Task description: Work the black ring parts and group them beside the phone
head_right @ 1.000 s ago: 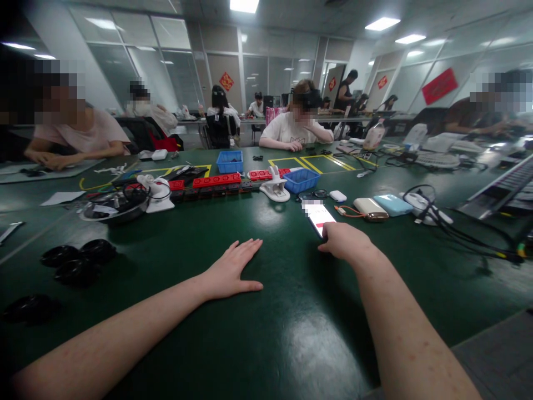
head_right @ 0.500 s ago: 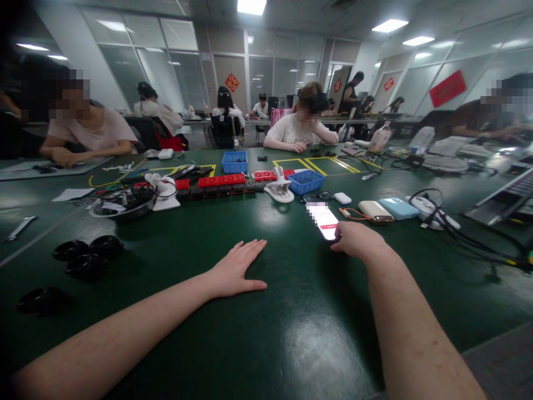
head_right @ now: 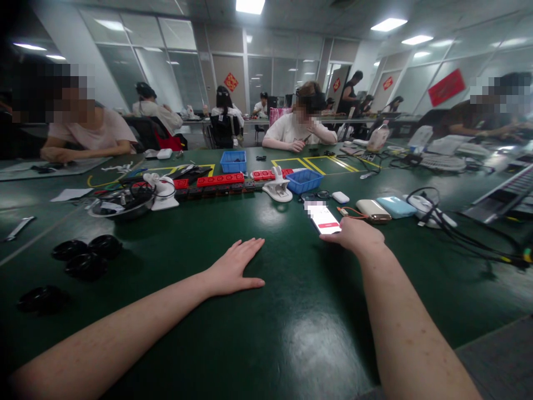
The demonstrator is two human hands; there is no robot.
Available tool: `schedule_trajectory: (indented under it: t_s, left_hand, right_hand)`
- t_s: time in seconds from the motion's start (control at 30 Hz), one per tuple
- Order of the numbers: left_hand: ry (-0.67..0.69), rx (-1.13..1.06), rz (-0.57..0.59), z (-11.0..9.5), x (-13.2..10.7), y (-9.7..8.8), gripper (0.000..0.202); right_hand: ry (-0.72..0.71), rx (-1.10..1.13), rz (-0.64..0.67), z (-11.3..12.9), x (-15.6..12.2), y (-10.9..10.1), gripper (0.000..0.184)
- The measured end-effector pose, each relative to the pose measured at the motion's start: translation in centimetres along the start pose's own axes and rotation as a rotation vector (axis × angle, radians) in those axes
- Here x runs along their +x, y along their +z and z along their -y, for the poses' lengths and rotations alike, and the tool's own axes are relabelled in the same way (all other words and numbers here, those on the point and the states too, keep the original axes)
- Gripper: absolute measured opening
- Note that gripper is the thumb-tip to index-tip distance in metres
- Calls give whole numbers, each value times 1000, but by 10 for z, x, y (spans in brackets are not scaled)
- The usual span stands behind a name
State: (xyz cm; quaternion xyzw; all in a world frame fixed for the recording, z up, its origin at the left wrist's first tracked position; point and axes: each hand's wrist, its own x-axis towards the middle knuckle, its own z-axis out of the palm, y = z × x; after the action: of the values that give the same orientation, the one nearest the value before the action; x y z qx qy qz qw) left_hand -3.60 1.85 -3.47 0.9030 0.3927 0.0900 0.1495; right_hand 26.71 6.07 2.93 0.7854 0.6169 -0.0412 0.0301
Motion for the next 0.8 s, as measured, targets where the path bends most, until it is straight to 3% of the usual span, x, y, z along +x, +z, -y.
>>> schedule_trajectory:
  t_s: [0.13,0.23,0.3,0.4,0.53,0.8]
  left_hand:
    - [2,7,-5,0,0,-1,90]
    - [-3,19,-3,0,0,-1,91]
    - [-13,29,0,-1,1,0,91]
    - [-41,50,8,-1,2,1,90]
    - [-89,80,43,5,-1,-2,85]
    - [-283,147,81,38,-5,-15,98]
  right_hand:
    - [-100,40,-201,27,-27,-9,68]
    - [-315,102,-300,68,-57,-2,54]
    - [-499,136,-248,95,-75,12,42]
    - [-682,156,-136,123,-84,38,40]
    - [-704,166,-71,128,-71,56,41]
    - [-718,218,7,118,-60,51,35]
